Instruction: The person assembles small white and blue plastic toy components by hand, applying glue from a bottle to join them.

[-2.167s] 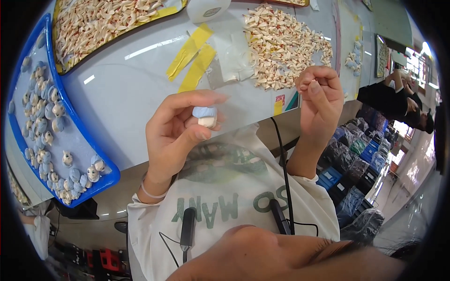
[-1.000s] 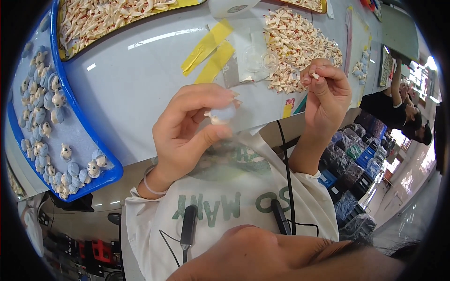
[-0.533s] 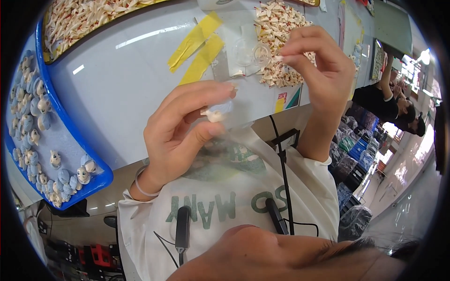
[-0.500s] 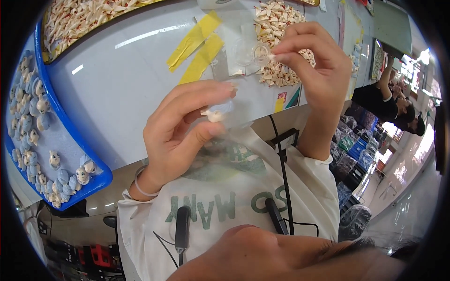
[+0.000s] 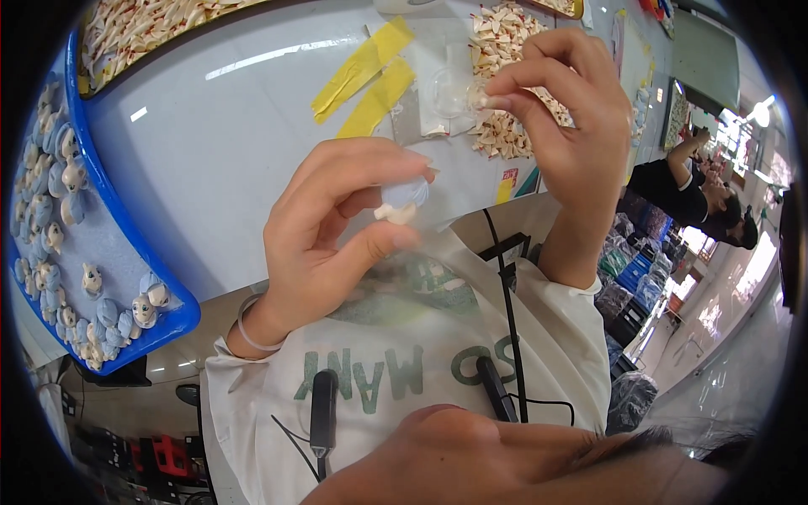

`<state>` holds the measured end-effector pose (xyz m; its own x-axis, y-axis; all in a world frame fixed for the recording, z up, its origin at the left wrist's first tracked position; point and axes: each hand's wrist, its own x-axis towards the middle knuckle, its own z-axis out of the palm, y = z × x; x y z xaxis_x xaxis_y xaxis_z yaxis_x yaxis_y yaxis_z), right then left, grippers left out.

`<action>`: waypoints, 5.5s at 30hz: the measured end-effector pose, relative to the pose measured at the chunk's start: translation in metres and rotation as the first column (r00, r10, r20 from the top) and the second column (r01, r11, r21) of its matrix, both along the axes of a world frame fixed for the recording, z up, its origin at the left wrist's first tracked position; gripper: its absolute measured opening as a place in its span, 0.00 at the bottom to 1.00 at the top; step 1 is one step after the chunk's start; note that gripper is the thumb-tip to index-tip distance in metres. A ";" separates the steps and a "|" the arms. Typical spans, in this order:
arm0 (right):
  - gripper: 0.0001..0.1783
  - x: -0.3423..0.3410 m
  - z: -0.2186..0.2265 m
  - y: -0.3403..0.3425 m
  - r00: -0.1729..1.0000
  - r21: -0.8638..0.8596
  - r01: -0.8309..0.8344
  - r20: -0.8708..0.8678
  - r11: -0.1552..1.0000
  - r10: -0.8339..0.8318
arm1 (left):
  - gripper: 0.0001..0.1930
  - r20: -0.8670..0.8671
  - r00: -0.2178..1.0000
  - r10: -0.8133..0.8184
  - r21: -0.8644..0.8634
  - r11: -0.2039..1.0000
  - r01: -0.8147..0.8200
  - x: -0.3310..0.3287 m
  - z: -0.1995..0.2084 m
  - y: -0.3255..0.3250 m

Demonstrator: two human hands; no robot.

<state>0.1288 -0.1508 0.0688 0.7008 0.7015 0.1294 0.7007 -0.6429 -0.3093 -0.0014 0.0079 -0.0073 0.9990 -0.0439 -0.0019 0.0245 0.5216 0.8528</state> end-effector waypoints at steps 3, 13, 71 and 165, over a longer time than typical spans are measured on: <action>0.09 -0.001 -0.005 0.001 0.999 0.078 0.037 -0.025 0.996 -0.035 | 0.19 0.015 0.999 0.043 -0.052 0.998 -0.042 0.001 0.001 -0.004; 0.09 -0.052 -0.004 0.008 0.889 0.488 0.161 -0.450 0.858 0.089 | 0.20 0.079 0.991 0.110 -0.015 0.994 -0.110 0.000 0.000 -0.004; 0.09 0.013 -0.038 -0.064 0.978 0.254 0.206 -0.034 0.945 -0.204 | 0.18 0.141 0.971 0.192 0.238 0.946 -0.221 -0.003 0.001 -0.013; 0.09 -0.003 -0.009 -0.010 0.984 0.178 0.120 -0.155 0.977 -0.093 | 0.18 -0.010 0.995 0.095 -0.354 0.931 -0.093 0.001 -0.005 -0.001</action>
